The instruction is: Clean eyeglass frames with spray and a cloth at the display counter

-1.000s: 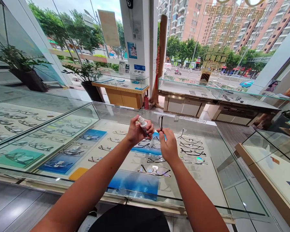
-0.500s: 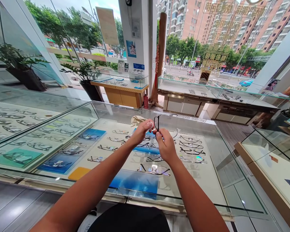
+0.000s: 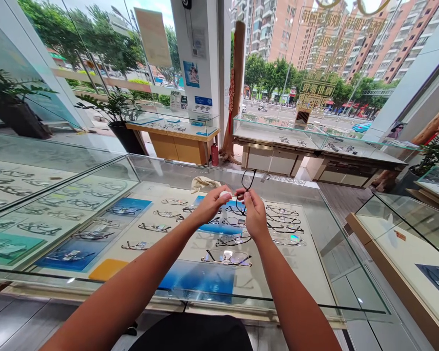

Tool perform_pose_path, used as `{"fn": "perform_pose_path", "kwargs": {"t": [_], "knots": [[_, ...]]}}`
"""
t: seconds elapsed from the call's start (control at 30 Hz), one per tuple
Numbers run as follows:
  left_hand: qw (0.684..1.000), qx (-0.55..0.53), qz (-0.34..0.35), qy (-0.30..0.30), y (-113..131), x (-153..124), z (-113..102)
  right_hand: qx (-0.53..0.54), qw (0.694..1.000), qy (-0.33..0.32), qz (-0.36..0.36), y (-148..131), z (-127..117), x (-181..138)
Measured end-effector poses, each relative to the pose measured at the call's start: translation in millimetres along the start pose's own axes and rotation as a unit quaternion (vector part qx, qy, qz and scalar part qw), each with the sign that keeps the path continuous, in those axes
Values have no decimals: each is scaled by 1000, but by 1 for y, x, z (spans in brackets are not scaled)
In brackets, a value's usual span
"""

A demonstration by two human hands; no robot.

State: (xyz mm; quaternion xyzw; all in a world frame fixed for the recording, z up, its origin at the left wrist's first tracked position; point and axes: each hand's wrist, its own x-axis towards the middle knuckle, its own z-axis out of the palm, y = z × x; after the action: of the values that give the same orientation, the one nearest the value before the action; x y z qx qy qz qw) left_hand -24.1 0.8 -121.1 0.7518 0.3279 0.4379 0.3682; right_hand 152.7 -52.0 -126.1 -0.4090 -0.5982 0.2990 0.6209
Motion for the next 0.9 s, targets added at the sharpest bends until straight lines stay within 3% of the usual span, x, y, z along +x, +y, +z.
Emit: {"fn": "perform_pose_path", "kwargs": {"t": [0.13, 0.23, 0.3, 0.4, 0.47, 0.53, 0.6, 0.63, 0.7, 0.9], "knots": [[998, 48, 23, -27, -1, -4, 6, 27, 999, 12, 21, 7, -2, 3], [999, 14, 14, -50, -3, -2, 7, 48, 998, 11, 34, 9, -2, 4], [999, -32, -1, -27, -6, 2, 0, 49, 998, 7, 38, 9, -3, 4], [991, -81, -26, 104, -19, 13, -27, 42, 998, 6, 37, 9, -5, 6], [966, -57, -43, 247, -33, 20, -53, 55, 998, 11, 35, 10, -7, 7], [912, -17, -105, 396, -51, 25, -80, 75, 996, 16, 35, 13, -9, 8], [838, 32, -207, 503, -71, 26, -102, 92, 995, 18, 36, 16, -10, 9], [811, 48, -247, 528, -80, 25, -110, 99, 994, 19, 39, 17, -11, 9], [790, 59, -282, 541, -96, 21, -122, 112, 992, 21, 47, 19, -11, 10], [790, 81, -317, 519, -118, 10, -132, 155, 985, 31, 69, 23, -12, 12]]}}
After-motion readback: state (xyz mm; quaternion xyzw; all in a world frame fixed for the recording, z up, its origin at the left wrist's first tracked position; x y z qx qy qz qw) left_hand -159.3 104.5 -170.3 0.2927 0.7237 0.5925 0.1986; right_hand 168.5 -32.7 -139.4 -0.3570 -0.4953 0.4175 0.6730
